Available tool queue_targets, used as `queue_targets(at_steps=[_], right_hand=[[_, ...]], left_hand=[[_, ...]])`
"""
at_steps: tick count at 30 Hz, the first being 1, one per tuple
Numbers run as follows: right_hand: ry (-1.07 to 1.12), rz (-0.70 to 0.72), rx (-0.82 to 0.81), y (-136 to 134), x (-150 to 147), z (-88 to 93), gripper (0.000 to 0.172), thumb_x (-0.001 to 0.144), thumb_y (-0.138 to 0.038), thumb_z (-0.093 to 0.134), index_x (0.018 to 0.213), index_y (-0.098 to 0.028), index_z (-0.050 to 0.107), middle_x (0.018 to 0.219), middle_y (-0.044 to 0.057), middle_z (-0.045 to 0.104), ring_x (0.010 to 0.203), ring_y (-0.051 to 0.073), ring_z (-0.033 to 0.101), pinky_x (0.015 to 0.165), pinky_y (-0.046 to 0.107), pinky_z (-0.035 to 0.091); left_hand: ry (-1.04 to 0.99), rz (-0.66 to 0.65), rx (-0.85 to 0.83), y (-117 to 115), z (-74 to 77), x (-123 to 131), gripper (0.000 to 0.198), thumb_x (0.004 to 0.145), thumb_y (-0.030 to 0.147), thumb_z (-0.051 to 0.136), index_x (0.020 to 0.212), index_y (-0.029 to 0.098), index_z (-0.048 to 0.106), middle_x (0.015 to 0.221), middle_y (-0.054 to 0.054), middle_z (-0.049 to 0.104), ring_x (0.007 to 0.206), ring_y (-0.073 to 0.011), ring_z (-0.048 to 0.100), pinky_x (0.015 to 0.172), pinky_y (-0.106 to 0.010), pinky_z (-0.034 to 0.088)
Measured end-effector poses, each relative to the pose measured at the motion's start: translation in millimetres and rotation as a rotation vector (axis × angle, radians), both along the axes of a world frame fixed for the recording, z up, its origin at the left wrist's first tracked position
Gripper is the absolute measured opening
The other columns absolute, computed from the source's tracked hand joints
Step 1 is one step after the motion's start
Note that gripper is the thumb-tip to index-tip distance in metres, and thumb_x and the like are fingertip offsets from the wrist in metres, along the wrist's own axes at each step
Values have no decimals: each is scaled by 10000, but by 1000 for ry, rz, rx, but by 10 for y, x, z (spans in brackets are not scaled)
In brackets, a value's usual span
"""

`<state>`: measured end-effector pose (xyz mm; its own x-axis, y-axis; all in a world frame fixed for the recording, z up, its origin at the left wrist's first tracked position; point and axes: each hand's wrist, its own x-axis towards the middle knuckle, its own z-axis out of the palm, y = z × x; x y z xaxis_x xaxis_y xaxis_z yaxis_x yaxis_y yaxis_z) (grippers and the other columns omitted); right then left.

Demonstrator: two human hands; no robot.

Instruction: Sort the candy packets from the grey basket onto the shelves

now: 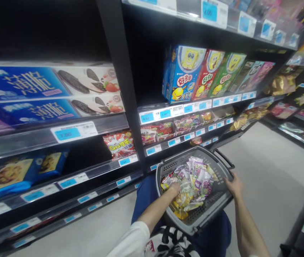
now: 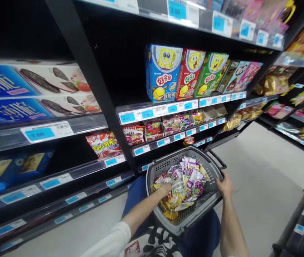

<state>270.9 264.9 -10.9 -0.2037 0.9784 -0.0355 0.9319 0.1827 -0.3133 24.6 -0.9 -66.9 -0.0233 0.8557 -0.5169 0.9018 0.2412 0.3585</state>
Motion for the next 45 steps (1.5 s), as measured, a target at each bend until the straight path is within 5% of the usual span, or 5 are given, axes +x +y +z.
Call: queue_targets(at_steps=[6, 17, 22, 27, 45], right_hand=[[6, 36, 37, 32, 3, -65, 655, 862, -464, 596, 1466, -235, 490, 1206, 150, 680, 1118, 361, 655, 929, 457, 510], [339, 146, 261, -565, -302, 173, 529, 897, -429, 491, 1291, -102, 627, 1492, 191, 491, 1379, 333, 416, 1158, 529, 303], [923, 252, -272, -1665, -720, -31, 634, 872, -630, 560, 1329, -193, 602, 1388, 154, 609, 1300, 300, 554, 1107, 470, 429], [1005, 451, -731, -2474, -954, -100, 634, 778, -552, 750, 1298, -230, 584, 1234, 113, 702, 1032, 284, 711, 874, 428, 593], [1059, 321, -877, -2398, -1011, 58, 502, 621, -422, 891, 1030, -180, 730, 933, 65, 778, 770, 231, 726, 755, 361, 605]], left_hand=[[9, 41, -37, 43, 161, 33, 234, 931, 272, 642, 1124, 140, 654, 1195, -95, 656, 1068, -215, 647, 939, -430, 555], [-478, 312, 487, -105, 457, -375, 284, 949, 372, 512, 854, 157, 672, 966, -107, 699, 993, -235, 638, 954, -352, 473], [-813, 657, 629, -298, 431, -439, 587, 920, 665, 434, 957, 135, 683, 798, -75, 707, 715, -196, 648, 652, -285, 494], [-1069, 919, 676, -419, 447, -382, 648, 819, 732, 564, 969, 120, 714, 725, -62, 709, 591, -182, 633, 563, -280, 481], [-1224, 1245, 769, -407, 400, -405, 436, 700, 559, 786, 814, 141, 748, 678, -31, 706, 614, -183, 644, 587, -269, 472]])
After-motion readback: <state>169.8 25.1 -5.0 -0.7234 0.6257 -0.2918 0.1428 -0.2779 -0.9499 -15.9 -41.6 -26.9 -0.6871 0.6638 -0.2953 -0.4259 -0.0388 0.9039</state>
